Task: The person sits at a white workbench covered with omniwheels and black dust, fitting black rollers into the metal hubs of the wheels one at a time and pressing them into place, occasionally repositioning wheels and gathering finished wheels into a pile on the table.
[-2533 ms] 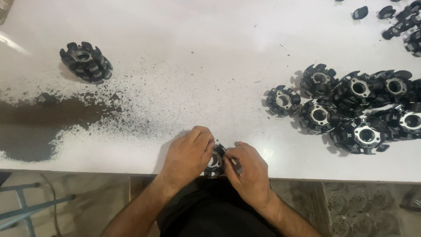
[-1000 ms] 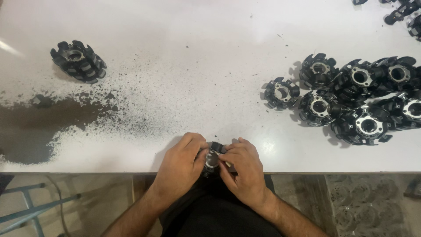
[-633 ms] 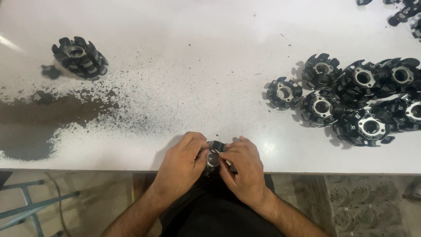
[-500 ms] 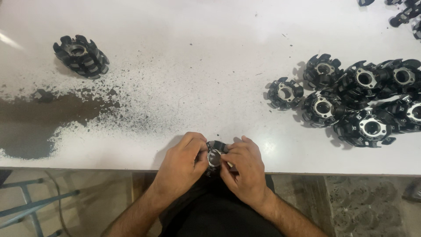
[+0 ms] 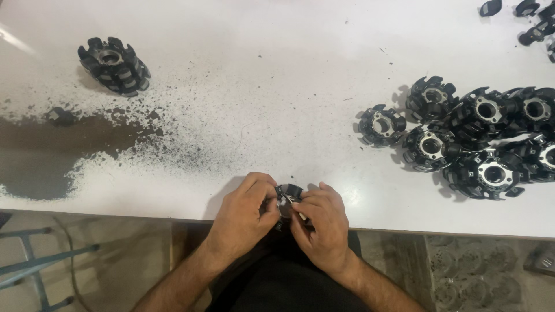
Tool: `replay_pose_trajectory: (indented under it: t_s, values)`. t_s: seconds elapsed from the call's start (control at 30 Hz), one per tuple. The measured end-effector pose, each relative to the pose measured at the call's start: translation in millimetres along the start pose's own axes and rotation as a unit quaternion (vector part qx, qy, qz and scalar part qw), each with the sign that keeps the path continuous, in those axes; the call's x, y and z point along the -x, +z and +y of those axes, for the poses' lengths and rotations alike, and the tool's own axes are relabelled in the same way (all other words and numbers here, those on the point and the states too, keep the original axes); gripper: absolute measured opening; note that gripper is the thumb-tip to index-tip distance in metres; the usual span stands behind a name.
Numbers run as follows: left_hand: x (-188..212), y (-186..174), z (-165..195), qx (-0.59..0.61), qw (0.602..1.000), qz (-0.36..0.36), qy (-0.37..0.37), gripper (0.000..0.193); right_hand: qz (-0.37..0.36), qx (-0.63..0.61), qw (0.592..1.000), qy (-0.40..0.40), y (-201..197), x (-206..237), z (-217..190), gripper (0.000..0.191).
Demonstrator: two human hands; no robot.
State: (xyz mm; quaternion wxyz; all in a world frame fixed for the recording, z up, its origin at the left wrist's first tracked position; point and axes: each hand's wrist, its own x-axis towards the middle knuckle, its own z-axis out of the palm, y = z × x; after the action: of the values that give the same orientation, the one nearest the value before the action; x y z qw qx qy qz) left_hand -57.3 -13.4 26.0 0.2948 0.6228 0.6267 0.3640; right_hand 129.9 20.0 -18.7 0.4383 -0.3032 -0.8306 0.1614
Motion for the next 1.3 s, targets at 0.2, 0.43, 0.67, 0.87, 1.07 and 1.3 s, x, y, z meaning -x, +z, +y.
replay_pose_trajectory:
  t_s: [0.2, 0.43, 0.67, 0.87, 1.07, 1.3]
  values:
    - [3.2, 0.2, -3.4, 0.004, 1.0, 0.007, 0.019, 0.013, 0.009, 0.016, 1.0, 0.002, 3.4, -4.6, -4.8, 0.034]
    - [4.1, 0.8, 0.4, -0.021, 0.999, 0.001, 0.041, 0.013, -0.005, 0.047, 0.999, 0.007, 1.8, -3.8, -6.6, 0.03]
    - [-4.6, -30.1, -20.4, -0.103, 0.993, -0.007, 0.052, 0.007, -0.028, 0.13, 0.991, -0.004, -20.7, -36.9, 4.0, 0.022]
    - [-82.5, -188.0, -93.2, -0.36, 0.868, 0.338, 0.059, 0.082, 0.064, 0.114, 0.991, 0.027, -60.8, -49.9, 24.5, 0.019]
    - [-127.2, -231.0, -114.3, 0.017, 0.952, 0.24, -0.187, 0.076, 0.022, -0.013, 0.997, 0.077, -39.4, -10.3, 19.4, 0.019]
    - [-57.0, -186.2, -77.1, -0.314, 0.919, 0.178, -0.159, 0.105, 0.052, -0.1, 0.978, 0.178, -41.1, 14.4, 39.1, 0.017]
